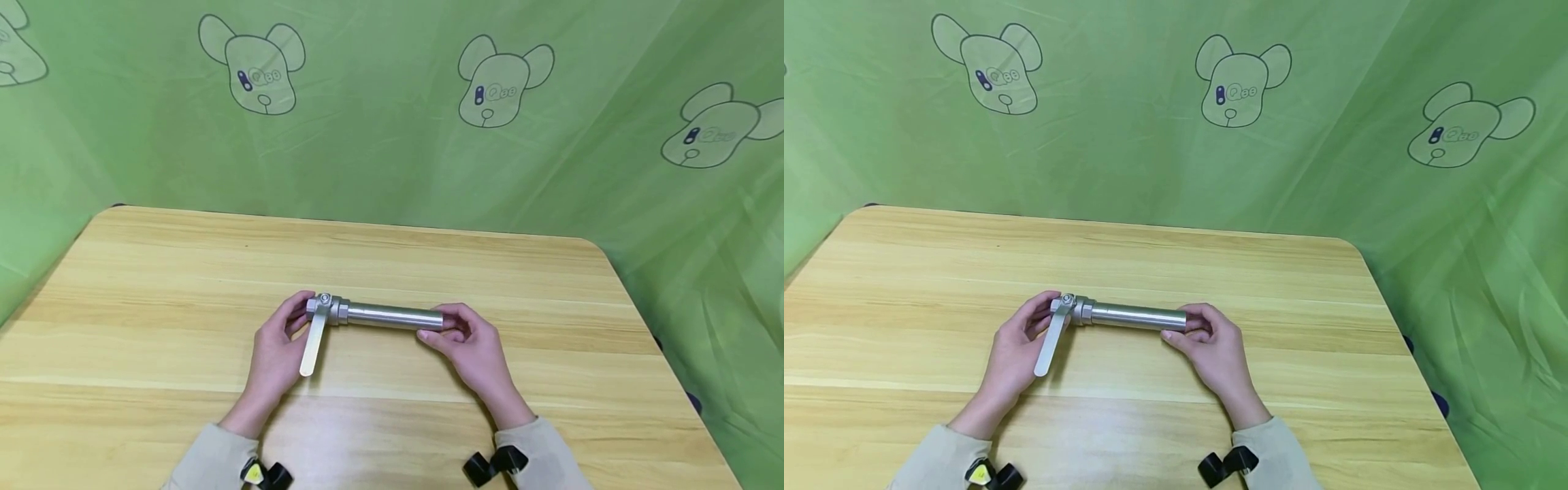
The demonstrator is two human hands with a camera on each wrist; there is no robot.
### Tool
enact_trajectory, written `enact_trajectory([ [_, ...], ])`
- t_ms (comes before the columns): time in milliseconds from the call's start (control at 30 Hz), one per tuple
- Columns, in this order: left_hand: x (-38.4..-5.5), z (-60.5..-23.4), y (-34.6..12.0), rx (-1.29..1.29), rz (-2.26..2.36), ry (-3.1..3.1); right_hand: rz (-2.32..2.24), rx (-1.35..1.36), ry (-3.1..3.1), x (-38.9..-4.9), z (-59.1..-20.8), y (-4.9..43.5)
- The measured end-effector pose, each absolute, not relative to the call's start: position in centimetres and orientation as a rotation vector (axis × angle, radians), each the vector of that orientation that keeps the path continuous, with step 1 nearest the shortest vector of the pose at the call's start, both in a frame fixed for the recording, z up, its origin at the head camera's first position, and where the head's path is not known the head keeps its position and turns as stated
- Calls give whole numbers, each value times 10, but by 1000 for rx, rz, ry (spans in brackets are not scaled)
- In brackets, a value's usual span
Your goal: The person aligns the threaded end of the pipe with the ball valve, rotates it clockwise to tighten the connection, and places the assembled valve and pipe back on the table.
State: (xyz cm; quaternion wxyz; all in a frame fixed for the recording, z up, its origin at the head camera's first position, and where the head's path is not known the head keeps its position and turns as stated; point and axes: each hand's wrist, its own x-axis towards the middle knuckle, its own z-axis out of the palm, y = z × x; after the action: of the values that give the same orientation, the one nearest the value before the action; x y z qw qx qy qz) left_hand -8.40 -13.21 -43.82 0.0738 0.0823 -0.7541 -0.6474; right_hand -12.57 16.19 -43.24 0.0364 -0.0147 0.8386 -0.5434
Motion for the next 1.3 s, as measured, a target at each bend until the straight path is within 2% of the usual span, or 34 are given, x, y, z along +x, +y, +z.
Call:
enact_trajectory([
  [367,-83,-439,-132,240,-1932,-2273,-1730,-130,2564,-126,-435,162],
  [1300,-84,-437,-133,250,-1935,-2277,-1569,-14,2646,-127,-431,160],
])
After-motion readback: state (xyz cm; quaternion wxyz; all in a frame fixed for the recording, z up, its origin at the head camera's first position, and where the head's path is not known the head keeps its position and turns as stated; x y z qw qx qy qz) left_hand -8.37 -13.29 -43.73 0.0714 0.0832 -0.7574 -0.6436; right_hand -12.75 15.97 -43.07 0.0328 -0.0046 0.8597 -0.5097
